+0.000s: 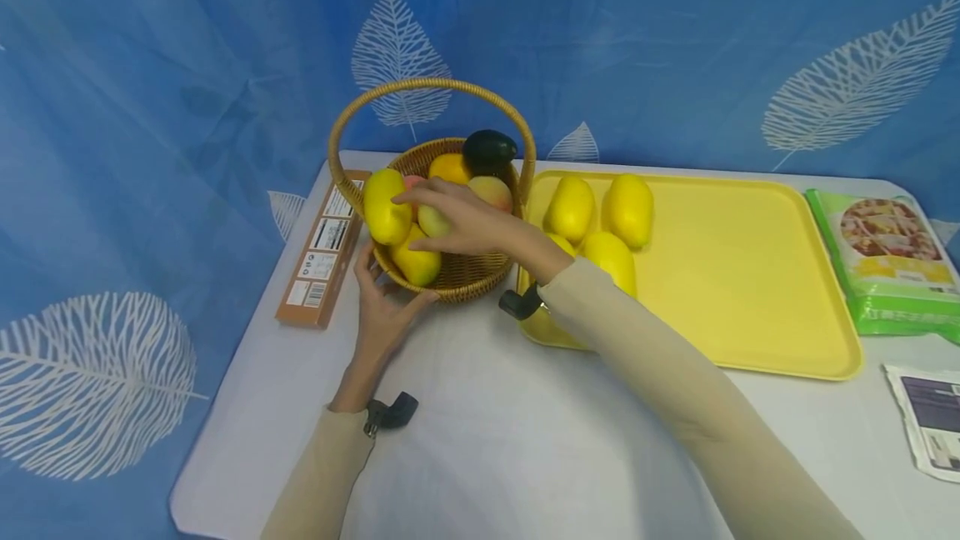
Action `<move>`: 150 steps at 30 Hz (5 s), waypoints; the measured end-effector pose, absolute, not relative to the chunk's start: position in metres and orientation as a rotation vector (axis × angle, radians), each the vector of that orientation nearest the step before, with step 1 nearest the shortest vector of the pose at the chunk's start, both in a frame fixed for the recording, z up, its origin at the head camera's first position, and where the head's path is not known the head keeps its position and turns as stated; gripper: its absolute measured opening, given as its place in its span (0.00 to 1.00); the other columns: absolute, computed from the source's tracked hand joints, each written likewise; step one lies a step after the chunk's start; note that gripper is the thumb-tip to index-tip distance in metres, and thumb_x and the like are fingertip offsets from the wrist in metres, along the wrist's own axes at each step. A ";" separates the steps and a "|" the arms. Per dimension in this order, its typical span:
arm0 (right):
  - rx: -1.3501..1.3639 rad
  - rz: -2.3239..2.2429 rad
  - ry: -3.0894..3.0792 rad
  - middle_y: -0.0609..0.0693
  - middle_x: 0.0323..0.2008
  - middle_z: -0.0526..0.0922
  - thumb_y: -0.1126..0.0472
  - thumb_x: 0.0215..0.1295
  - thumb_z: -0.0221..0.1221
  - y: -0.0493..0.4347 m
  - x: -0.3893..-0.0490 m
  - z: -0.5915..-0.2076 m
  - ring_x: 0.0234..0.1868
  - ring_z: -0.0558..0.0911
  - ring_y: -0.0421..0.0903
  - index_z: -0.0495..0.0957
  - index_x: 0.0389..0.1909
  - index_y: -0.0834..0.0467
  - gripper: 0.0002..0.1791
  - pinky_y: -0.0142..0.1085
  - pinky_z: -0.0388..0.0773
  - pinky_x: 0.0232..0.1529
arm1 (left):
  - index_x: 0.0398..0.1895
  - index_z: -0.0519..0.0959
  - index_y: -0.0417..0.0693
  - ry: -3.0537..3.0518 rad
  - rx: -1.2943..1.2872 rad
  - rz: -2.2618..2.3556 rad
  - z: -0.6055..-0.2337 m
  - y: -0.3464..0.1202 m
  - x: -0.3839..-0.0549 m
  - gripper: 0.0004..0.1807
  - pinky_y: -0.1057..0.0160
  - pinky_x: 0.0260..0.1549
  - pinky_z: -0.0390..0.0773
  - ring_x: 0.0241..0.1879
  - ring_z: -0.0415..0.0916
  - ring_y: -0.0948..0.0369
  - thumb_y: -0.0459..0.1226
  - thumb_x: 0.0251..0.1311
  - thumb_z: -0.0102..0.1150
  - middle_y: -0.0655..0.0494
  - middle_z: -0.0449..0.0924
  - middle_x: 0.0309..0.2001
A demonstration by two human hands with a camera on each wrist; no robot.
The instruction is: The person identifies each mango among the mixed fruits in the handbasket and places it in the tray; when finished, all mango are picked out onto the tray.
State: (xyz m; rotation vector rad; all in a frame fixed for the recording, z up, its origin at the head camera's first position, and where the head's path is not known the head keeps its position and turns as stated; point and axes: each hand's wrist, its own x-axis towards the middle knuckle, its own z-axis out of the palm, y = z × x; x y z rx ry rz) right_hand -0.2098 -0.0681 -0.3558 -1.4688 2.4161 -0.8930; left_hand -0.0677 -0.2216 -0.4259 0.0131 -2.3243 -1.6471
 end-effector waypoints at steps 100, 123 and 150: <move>-0.896 -1.209 2.858 0.50 0.75 0.52 0.70 0.52 0.70 0.222 -0.201 -0.384 0.68 0.63 0.59 0.72 0.64 0.53 0.36 0.24 0.67 0.47 | 0.77 0.40 0.50 -2.332 0.095 -1.658 -0.458 -0.229 -0.075 0.61 0.47 0.58 0.67 0.70 0.57 0.49 0.33 0.48 0.74 0.44 0.47 0.75; -0.700 -0.937 2.747 0.61 0.78 0.43 0.58 0.57 0.70 0.260 -0.220 -0.418 0.73 0.49 0.72 0.65 0.70 0.56 0.40 0.73 0.50 0.62 | 0.77 0.41 0.52 -2.308 0.058 -1.633 -0.464 -0.232 -0.075 0.61 0.49 0.57 0.69 0.69 0.58 0.51 0.36 0.48 0.75 0.48 0.50 0.74; -0.892 -1.057 2.704 0.51 0.79 0.41 0.59 0.61 0.67 0.209 -0.192 -0.372 0.77 0.45 0.63 0.62 0.73 0.49 0.39 0.72 0.53 0.62 | 0.75 0.40 0.37 -2.302 0.038 -1.705 -0.427 -0.219 -0.067 0.58 0.45 0.58 0.65 0.68 0.56 0.43 0.30 0.49 0.71 0.34 0.46 0.73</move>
